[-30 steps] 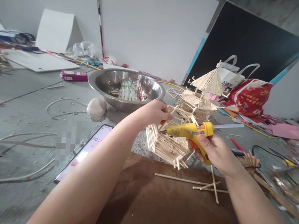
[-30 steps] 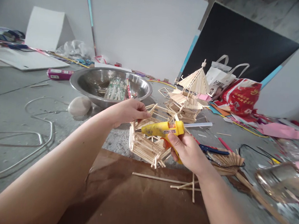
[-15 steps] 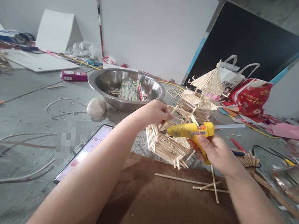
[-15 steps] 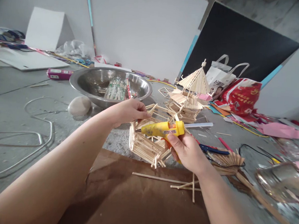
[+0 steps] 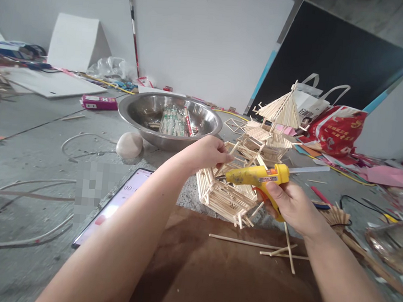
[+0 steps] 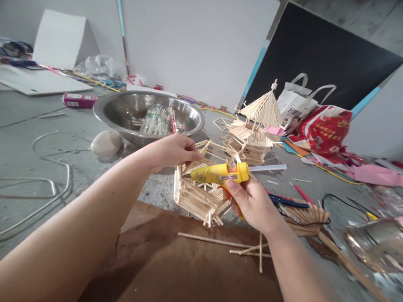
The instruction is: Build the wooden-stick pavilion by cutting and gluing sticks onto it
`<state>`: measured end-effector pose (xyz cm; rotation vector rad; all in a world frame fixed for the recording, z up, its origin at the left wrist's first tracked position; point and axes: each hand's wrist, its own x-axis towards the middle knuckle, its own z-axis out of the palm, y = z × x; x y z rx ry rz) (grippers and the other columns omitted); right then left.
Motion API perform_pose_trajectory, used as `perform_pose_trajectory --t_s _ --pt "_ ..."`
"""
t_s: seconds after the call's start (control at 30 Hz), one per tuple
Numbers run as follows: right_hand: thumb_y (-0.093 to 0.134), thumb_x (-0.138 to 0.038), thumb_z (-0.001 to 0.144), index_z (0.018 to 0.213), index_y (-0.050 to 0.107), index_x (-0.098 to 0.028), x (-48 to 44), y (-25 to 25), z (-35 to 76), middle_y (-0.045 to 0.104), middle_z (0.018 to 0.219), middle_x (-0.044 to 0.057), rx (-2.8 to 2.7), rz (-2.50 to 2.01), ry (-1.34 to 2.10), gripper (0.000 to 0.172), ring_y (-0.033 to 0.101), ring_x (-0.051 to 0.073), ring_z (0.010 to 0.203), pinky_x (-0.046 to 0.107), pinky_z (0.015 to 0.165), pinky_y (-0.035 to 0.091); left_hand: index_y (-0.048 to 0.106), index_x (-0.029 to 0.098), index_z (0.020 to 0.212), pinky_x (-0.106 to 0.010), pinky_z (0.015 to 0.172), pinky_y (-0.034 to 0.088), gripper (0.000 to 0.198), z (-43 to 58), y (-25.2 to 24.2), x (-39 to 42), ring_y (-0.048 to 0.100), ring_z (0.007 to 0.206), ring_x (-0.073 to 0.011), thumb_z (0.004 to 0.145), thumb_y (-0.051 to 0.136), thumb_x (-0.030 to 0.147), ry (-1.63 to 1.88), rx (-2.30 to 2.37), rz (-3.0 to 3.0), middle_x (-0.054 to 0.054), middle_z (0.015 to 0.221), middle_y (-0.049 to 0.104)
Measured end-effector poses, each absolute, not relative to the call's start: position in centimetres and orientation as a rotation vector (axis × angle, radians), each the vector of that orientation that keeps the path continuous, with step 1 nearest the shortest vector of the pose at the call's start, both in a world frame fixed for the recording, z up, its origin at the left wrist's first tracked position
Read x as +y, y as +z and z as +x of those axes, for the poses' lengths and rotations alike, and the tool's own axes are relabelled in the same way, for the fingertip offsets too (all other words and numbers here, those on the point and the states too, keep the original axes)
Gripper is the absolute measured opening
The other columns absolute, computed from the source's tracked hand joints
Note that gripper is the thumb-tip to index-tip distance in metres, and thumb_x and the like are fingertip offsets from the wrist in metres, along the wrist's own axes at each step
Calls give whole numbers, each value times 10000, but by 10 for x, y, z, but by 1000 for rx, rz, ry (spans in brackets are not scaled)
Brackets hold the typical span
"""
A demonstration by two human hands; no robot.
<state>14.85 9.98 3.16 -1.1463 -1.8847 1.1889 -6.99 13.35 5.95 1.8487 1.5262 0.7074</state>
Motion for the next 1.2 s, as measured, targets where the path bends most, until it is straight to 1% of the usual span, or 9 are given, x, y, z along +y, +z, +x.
perform_pose_trajectory --t_s 0.13,0.23,0.47,0.63,0.8,1.2 --pt "430 -525 749 673 469 -185 100 33 148 415 431 -44 -1855 -1159 1212 351 379 59 322 181 305 274 525 167 565 -238 415 240 260 -69 60 133 330 406 -64 640 523 416 689 1552 1839 7 500 507" --pt "437 -533 740 663 459 -189 99 35 148 414 435 -45 -1850 -1147 1228 353 371 57 317 180 295 265 522 169 562 -234 407 236 259 -69 60 133 322 397 -60 634 528 417 693 1553 1835 14 489 495" --pt "445 -531 736 641 460 -196 99 35 147 417 436 -45 -1842 -1151 1239 348 368 55 311 179 286 270 534 173 567 -233 436 260 269 -69 61 132 377 450 -74 630 523 434 668 1560 1867 4 552 551" --pt "439 -513 750 658 475 -192 101 32 150 435 455 -44 -1843 -1152 1235 336 375 51 315 177 292 267 542 172 582 -237 453 273 286 -70 61 133 407 484 -89 627 515 453 633 1570 1899 -3 559 554" --pt "431 -499 762 634 471 -192 100 32 151 413 432 -47 -1850 -1165 1233 335 370 55 319 181 303 266 553 168 586 -238 451 272 296 -70 61 133 409 486 -93 630 509 457 614 1559 1919 -12 558 552" --pt "435 -521 749 645 475 -170 100 34 149 433 464 -35 -1840 -1172 1242 368 381 50 335 176 312 273 553 159 585 -236 452 290 260 -68 61 133 421 476 -92 622 530 415 617 1559 1913 -14 550 553"
